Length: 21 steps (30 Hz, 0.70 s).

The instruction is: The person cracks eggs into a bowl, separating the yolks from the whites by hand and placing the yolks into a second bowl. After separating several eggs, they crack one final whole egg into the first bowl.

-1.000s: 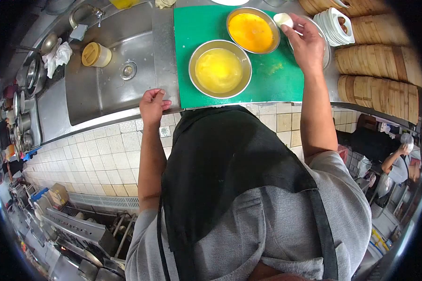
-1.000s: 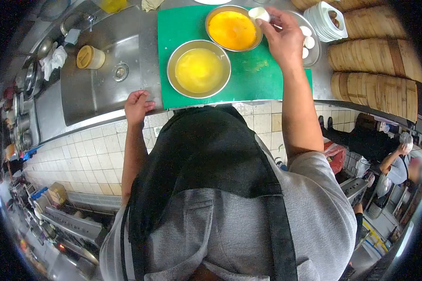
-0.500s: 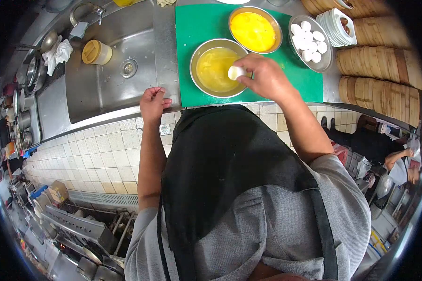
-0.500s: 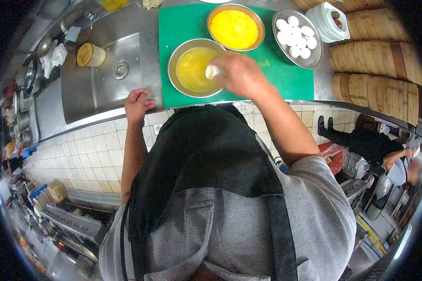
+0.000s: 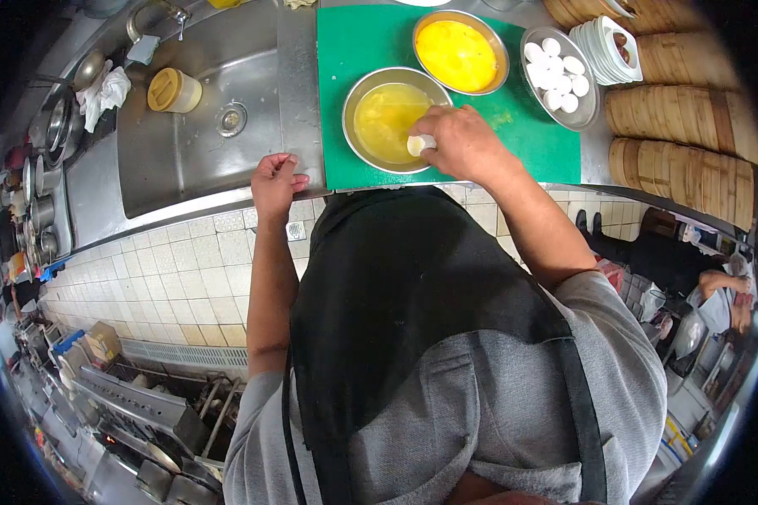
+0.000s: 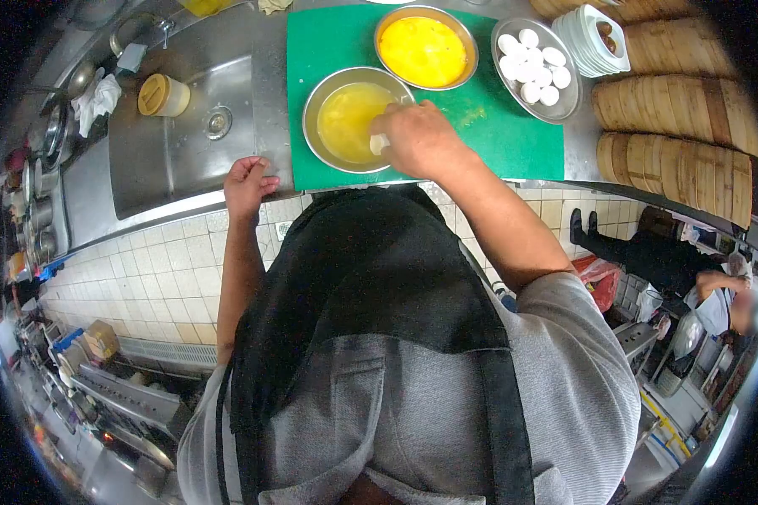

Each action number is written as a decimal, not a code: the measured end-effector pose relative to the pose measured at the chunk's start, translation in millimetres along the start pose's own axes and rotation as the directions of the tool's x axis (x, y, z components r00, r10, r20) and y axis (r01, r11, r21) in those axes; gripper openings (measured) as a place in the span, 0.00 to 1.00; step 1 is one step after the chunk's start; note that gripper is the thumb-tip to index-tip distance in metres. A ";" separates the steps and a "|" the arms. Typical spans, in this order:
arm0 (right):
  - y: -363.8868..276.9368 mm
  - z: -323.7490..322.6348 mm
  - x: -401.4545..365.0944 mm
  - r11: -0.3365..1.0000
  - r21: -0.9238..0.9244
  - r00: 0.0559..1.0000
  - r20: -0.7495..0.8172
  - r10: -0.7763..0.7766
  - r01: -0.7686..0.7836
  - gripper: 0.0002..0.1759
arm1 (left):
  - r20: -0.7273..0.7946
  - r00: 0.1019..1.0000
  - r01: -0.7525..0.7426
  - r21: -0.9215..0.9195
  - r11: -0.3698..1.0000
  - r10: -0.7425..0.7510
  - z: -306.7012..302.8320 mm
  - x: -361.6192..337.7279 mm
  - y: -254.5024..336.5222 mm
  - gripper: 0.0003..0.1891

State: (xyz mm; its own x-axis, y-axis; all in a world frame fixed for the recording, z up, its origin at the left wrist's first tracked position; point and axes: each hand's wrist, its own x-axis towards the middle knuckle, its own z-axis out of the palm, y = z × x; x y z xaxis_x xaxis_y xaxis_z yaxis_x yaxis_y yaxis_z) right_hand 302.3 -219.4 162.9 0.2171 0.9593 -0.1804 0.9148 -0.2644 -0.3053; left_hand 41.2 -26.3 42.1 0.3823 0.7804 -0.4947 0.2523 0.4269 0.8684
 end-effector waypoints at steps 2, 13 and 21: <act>-2.1 -2.2 0.7 1.000 0.007 1.000 0.015 0.008 -0.008 0.16 | 0.003 1.000 -0.001 -0.001 1.000 0.001 -0.7 1.4 -2.0 0.12; -10.2 -4.4 3.6 0.999 0.035 0.997 0.075 0.033 -0.035 0.15 | 0.005 1.000 -0.002 0.013 1.000 0.002 -1.4 2.9 -3.7 0.11; -12.6 -1.9 8.4 0.997 0.051 0.995 0.081 0.056 -0.060 0.15 | -0.001 1.000 0.008 -0.005 1.000 -0.008 0.0 1.2 -2.0 0.11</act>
State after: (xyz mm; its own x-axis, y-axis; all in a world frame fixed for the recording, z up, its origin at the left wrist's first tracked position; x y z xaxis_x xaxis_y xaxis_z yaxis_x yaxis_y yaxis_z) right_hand 293.2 -207.8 167.0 0.2399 0.9319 -0.2722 0.8816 -0.3265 -0.3408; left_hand 41.1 -26.2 39.7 0.3794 0.7775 -0.5015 0.2511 0.4352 0.8646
